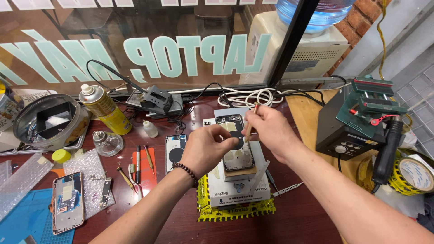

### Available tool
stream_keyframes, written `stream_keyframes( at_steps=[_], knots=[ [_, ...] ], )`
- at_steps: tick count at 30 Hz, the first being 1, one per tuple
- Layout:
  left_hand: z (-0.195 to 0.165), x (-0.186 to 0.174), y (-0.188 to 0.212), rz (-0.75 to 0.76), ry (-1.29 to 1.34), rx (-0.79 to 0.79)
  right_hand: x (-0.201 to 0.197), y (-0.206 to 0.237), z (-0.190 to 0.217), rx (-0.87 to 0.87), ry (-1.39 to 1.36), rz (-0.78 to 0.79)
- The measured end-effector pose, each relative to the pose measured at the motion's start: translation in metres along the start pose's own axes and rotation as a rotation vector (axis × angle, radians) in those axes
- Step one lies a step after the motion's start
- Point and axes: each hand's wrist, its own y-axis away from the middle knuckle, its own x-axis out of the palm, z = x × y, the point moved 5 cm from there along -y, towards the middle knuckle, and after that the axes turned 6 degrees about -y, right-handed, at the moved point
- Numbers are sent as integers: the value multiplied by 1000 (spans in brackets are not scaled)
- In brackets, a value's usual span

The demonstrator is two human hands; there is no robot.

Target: The person uses a screwdriver and a metal spudger to remove screws and pry open the back of a disassembled smartphone. They lift and set aside a small internal component, then continue prying along the phone's edges to separate the back cover from the frame.

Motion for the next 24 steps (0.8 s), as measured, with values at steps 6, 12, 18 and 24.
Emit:
stream_keyframes(
  at_steps=[6,12,18,24],
  knots=[
    [26,20,16,10,-149,-122,-25,-11,-35,-29,616,-157],
    [36,34,24,107,-17,-333,-19,-17,-55,3,794,-178],
    [29,27,27,44,-99,-229,-21,-21,-47,-21,861,-140],
    [-7,6,41,-166,10,142,-23,-24,-47,253,271,-96]
  ],
)
